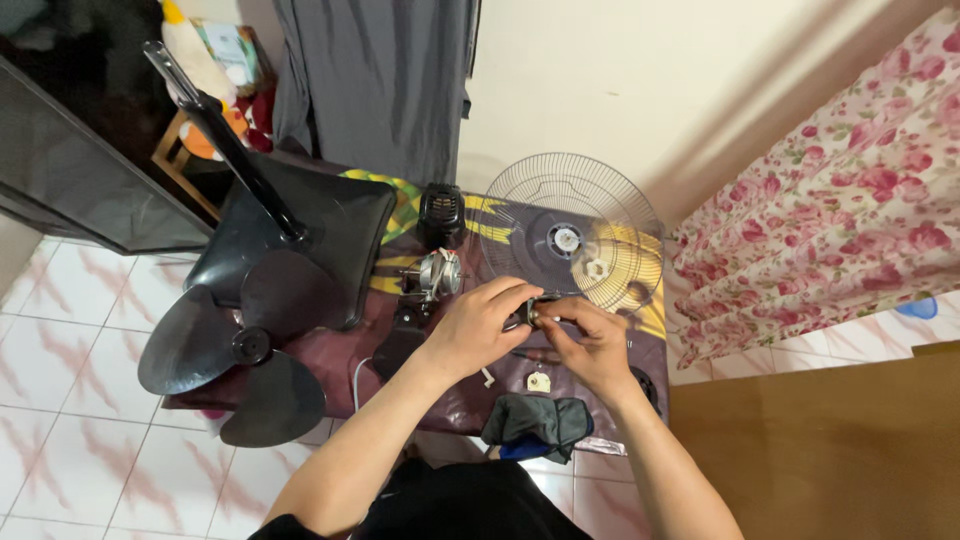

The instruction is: The person disassembles and reassembles small internal components of an electric fan motor. They handle a white plastic housing, a metal rotor, and small screws, using a screwdriver to tighten parts and a cloth to wipe surfaces. The fan blades and cage remain disassembled on the table.

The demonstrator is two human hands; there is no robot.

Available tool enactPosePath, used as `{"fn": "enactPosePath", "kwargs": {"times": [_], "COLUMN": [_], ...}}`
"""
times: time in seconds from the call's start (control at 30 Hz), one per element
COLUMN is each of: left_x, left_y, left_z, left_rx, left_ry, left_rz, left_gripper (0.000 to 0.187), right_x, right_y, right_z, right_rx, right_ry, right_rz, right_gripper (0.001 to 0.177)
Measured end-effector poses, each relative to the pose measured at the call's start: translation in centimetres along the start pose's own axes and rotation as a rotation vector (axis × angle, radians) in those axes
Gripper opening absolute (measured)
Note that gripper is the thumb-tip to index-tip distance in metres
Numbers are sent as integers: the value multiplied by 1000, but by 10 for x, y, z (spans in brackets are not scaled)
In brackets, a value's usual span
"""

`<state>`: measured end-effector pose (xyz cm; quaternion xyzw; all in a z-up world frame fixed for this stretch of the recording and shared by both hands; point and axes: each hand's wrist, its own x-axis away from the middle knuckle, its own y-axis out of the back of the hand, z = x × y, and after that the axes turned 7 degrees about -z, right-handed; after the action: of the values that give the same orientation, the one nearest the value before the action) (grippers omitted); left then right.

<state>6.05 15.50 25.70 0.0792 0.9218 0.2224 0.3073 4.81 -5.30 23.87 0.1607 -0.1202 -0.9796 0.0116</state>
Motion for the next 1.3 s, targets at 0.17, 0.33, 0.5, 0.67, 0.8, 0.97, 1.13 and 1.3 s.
{"fn": "enactPosePath", "kwargs": {"times": [0.17,0.33,0.5,0.67,0.8,0.97,1.13,1.3], "left_x": [-6,-8,-10,-13,-15,-11,-4,11], "left_y": [6,5,5,5,3,-2,-10,-22], "left_z": [-9,-12,-10,-9,-11,-11,-3,11], "left_rx": [18,36,60,138,171,192,182,196], "left_ry": [-29,5,16,120,184,186,94,141], "left_rz": [-12,-15,-25,-16,-40,-71,-158,-195], "left_gripper": [46,46,47,46,50,50,50,51], "right_x": [-9,-12,-16,-13,-7,-3,-2,0], "right_y": [5,8,7,0,1,-6,-6,-9], "right_z": [2,-2,-4,-1,-2,-13,-13,-9], "right_rx": [74,82,50,180,320,126,95,181], "right_ry": [184,231,227,277,318,393,449,435], "right_rz": [-2,25,36,-19,-90,-180,-194,-165], "right_gripper": [15,15,18,21,38,24,12,7]}}
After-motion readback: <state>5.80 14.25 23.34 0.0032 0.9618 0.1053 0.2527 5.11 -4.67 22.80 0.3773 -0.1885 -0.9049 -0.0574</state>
